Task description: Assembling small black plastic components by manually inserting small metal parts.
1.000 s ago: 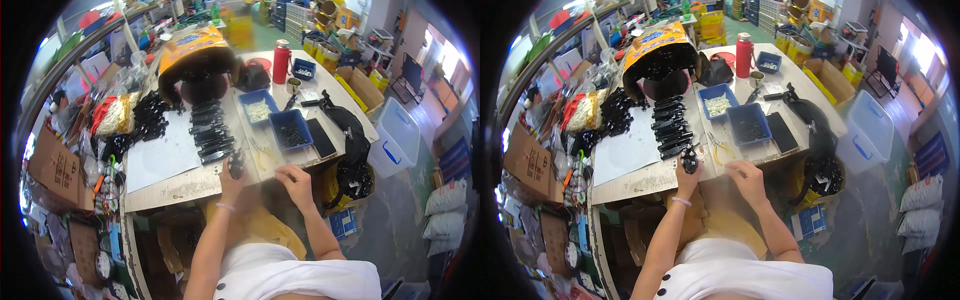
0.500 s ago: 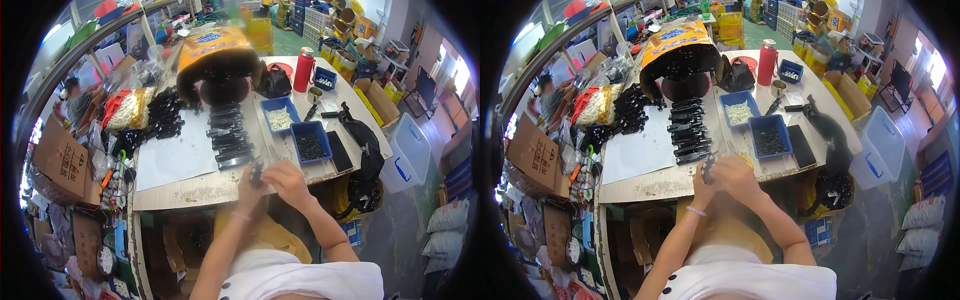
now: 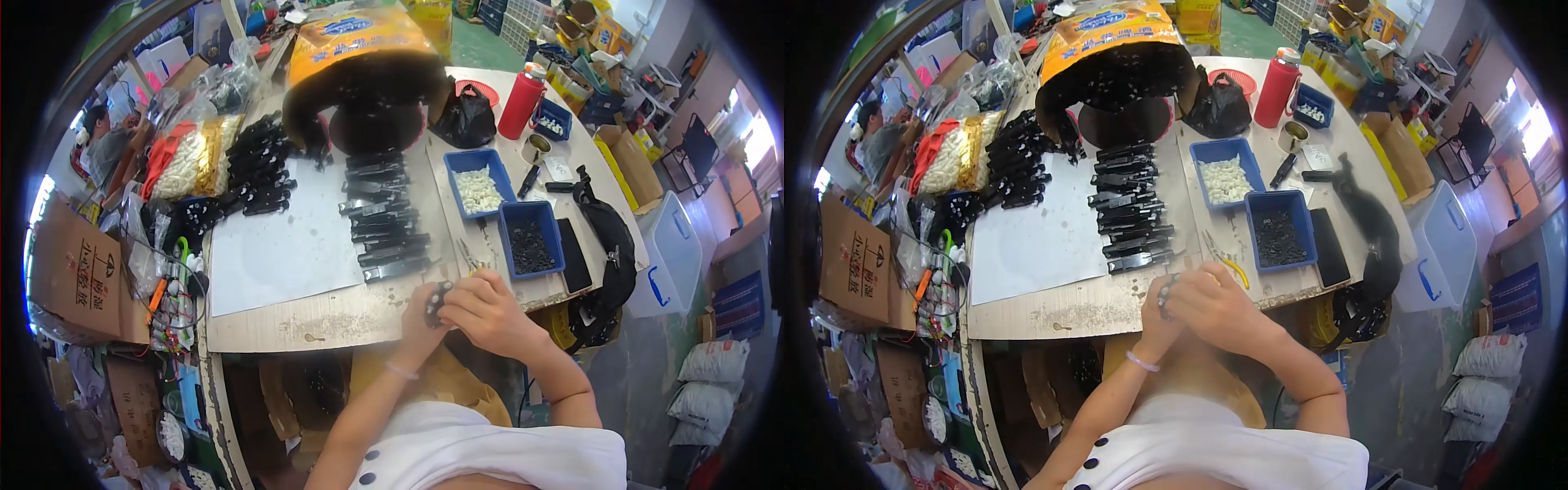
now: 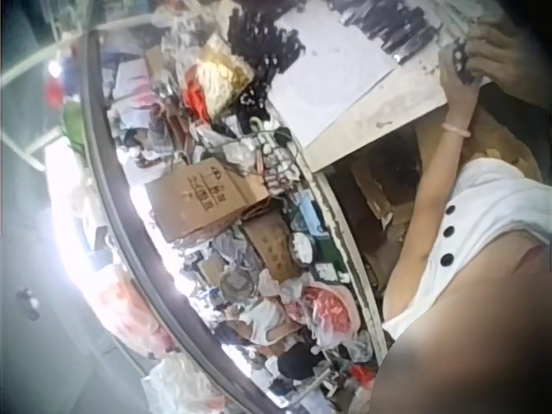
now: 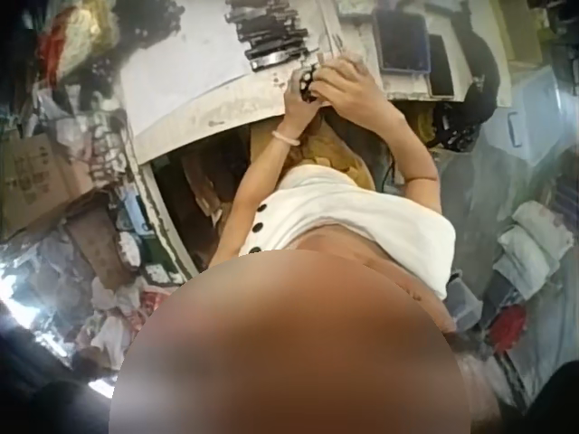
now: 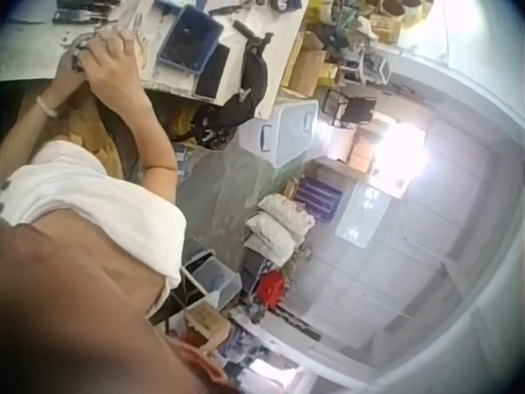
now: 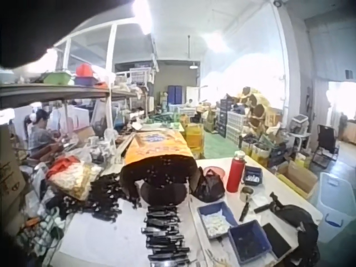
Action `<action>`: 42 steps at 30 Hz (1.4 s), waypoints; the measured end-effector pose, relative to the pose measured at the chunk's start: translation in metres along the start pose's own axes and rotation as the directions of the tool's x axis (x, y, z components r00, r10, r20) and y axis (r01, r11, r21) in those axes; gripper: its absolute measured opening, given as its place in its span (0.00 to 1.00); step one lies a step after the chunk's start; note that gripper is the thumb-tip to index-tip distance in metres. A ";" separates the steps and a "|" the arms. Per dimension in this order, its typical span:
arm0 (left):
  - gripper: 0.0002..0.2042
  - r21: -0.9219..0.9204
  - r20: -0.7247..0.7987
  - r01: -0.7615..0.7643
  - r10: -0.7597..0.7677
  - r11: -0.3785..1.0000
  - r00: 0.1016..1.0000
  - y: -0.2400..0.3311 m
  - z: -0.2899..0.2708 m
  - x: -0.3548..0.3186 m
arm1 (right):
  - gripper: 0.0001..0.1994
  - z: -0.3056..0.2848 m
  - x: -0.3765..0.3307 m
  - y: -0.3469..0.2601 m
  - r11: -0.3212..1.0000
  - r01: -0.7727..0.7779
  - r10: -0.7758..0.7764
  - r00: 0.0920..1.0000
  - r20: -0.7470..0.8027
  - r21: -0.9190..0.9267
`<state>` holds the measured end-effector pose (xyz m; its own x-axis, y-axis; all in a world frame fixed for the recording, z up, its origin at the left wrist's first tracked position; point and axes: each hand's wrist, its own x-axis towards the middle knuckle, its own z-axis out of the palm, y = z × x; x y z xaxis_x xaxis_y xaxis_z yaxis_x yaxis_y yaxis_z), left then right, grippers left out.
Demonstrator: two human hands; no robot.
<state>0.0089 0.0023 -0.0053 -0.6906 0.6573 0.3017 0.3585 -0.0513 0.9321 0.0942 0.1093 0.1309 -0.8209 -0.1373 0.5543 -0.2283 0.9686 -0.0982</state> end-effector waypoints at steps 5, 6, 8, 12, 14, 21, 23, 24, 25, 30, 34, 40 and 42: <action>0.28 -0.015 0.024 0.028 -0.028 0.999 0.999 -0.002 0.000 0.001 | 0.08 -0.003 0.008 0.007 0.993 -0.044 0.031 0.993 0.116 0.108; 0.28 -0.008 0.015 -0.018 0.018 1.000 1.000 0.000 -0.001 0.002 | 0.08 -0.002 0.008 0.008 0.989 -0.063 0.048 0.992 0.115 0.130; 0.28 -0.006 0.004 -0.055 0.055 0.998 0.998 0.002 -0.003 0.004 | 0.08 -0.001 0.008 0.010 0.984 -0.084 0.065 0.990 0.124 0.155; 0.28 0.002 -0.017 -0.112 0.112 0.994 0.994 0.002 -0.003 0.004 | 0.08 0.002 0.007 0.011 0.944 -0.154 0.126 0.986 0.113 0.291; 0.29 -0.015 -0.013 -0.110 0.109 0.994 0.994 0.001 -0.003 0.003 | 0.08 0.003 0.006 0.011 0.933 -0.172 0.143 0.983 0.114 0.317; 0.31 0.002 -0.020 -0.155 0.155 0.988 0.988 0.000 -0.003 0.003 | 0.11 -0.008 0.000 -0.009 0.995 -0.065 0.075 0.990 0.124 -0.081; 0.31 0.000 -0.009 -0.144 0.144 0.990 0.990 -0.001 -0.003 0.002 | 0.11 -0.007 0.001 -0.010 0.985 -0.040 0.066 0.986 0.152 -0.169; 0.31 0.001 -0.021 -0.136 0.136 0.991 0.991 -0.002 -0.002 0.001 | 0.10 -0.004 0.003 -0.007 0.997 -0.054 0.061 0.988 0.142 -0.053; 0.31 0.001 -0.035 -0.128 0.127 0.992 0.991 -0.002 -0.002 0.001 | 0.10 -0.002 0.004 -0.003 0.996 -0.065 0.057 0.990 0.130 0.065; 0.31 -0.023 -0.042 -0.116 0.115 0.993 0.992 0.000 -0.001 0.002 | 0.10 0.000 0.001 0.009 0.995 -0.031 0.023 0.995 0.093 0.094; 0.30 -0.004 -0.036 -0.106 0.106 0.994 0.994 0.002 -0.003 0.003 | 0.09 -0.012 0.012 0.003 0.990 0.079 -0.042 0.959 0.281 -0.120; 0.27 0.163 0.003 -0.210 0.213 0.964 0.977 -0.007 -0.002 -0.001 | 0.07 -0.026 0.042 -0.013 0.922 0.304 -0.163 0.867 0.470 -0.240; 0.24 0.077 -0.017 -0.140 0.142 0.987 0.990 -0.004 -0.002 -0.002 | 0.08 -0.025 0.049 -0.017 0.940 0.290 -0.160 0.841 0.517 -0.181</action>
<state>0.0075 0.0000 -0.0090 -0.6432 0.6308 0.4340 0.4989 -0.0848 0.8625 0.0717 0.0910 0.1806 -0.9244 -0.3774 0.0545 -0.3578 0.9079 0.2185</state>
